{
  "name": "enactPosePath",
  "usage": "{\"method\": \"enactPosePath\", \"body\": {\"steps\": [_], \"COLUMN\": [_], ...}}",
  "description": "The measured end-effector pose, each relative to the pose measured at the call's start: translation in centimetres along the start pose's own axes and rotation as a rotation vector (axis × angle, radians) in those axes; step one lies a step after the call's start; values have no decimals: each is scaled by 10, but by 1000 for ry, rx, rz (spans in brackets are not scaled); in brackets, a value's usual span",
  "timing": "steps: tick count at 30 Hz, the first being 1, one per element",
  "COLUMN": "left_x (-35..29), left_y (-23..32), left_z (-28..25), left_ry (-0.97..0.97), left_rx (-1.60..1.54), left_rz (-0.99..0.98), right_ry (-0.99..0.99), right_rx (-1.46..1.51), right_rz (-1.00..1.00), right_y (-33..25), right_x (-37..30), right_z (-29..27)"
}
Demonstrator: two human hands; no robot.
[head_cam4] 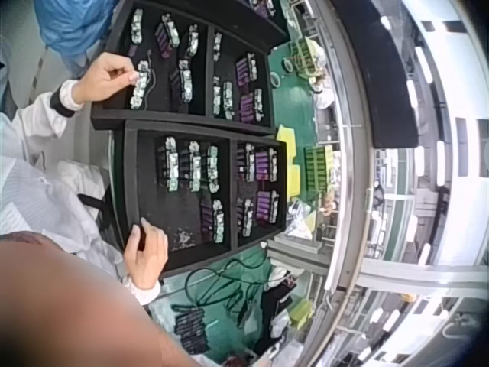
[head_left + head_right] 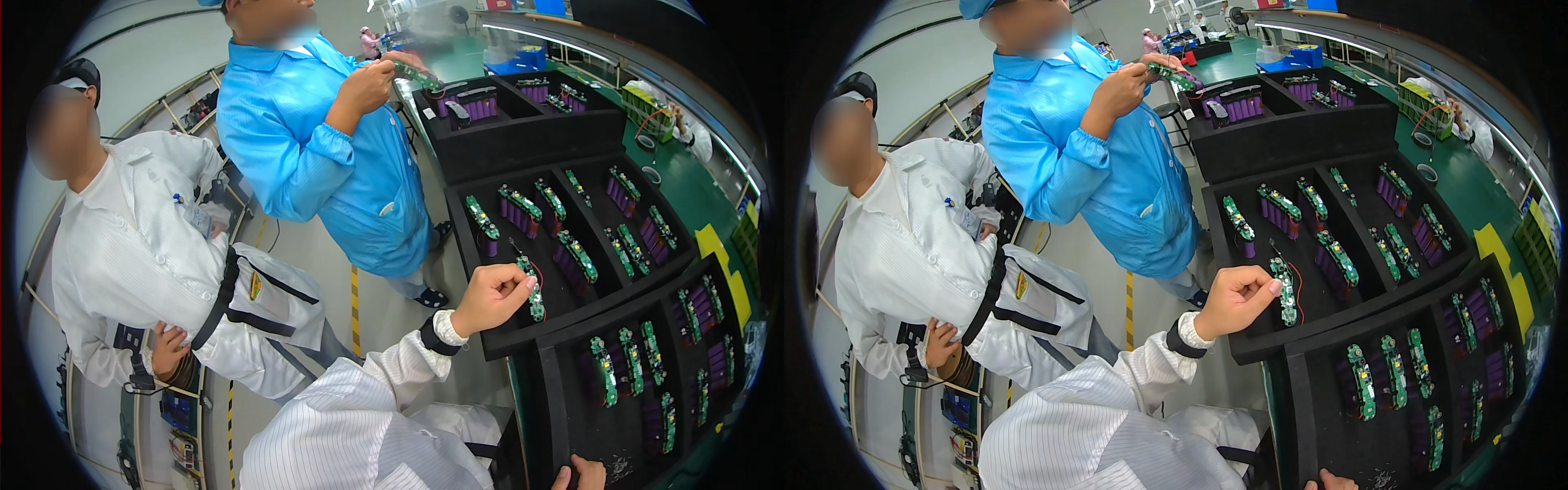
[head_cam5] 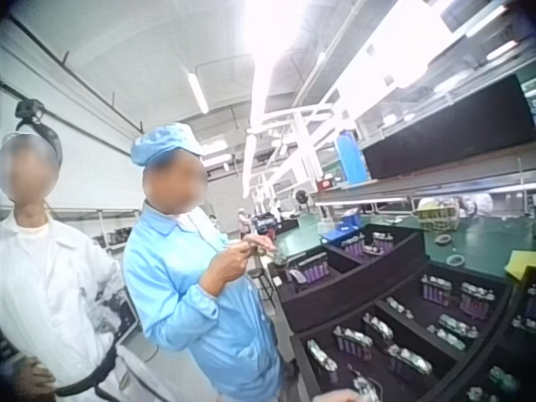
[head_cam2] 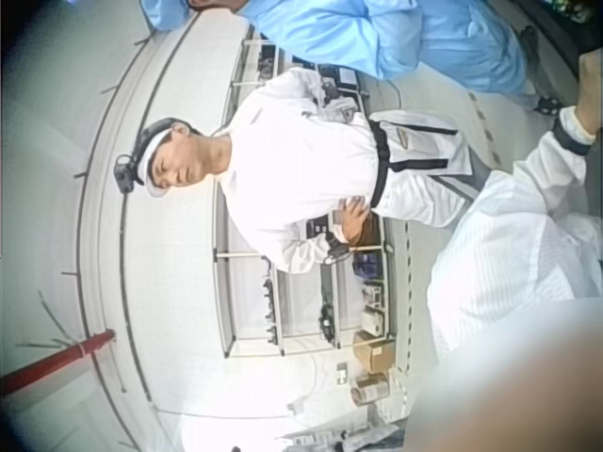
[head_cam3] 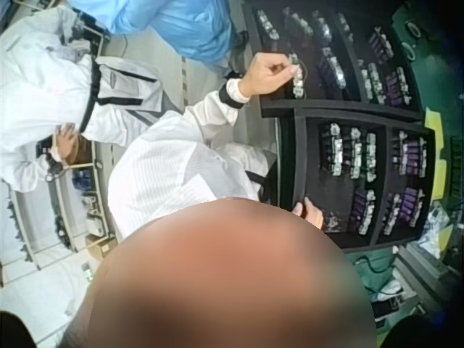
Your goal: Assembling and inspecting battery packs with circuit boards using a handheld power tool.
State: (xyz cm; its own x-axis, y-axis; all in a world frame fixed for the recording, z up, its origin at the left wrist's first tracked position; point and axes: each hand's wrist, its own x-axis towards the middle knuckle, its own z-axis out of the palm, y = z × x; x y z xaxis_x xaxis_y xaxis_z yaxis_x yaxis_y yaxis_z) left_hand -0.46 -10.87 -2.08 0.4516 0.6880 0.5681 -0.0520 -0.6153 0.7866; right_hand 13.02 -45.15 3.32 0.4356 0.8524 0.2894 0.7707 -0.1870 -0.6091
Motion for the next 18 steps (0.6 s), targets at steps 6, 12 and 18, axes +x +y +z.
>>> {"method": "enactPosePath", "body": {"steps": [6, 12, 18], "left_x": [0, 0, 0], "left_y": [-2, 1, 1], "left_z": [1, 1, 1], "left_ry": [-5, 2, 1], "left_rx": [-26, -2, 9], "left_rz": [-5, 0, 2], "right_ry": [3, -18, -23], "right_rx": [-3, 0, -3], "right_rz": [-14, 0, -6], "right_y": [0, -1, -2], "right_x": [1, 0, 2], "right_z": [-1, -2, -3]}}
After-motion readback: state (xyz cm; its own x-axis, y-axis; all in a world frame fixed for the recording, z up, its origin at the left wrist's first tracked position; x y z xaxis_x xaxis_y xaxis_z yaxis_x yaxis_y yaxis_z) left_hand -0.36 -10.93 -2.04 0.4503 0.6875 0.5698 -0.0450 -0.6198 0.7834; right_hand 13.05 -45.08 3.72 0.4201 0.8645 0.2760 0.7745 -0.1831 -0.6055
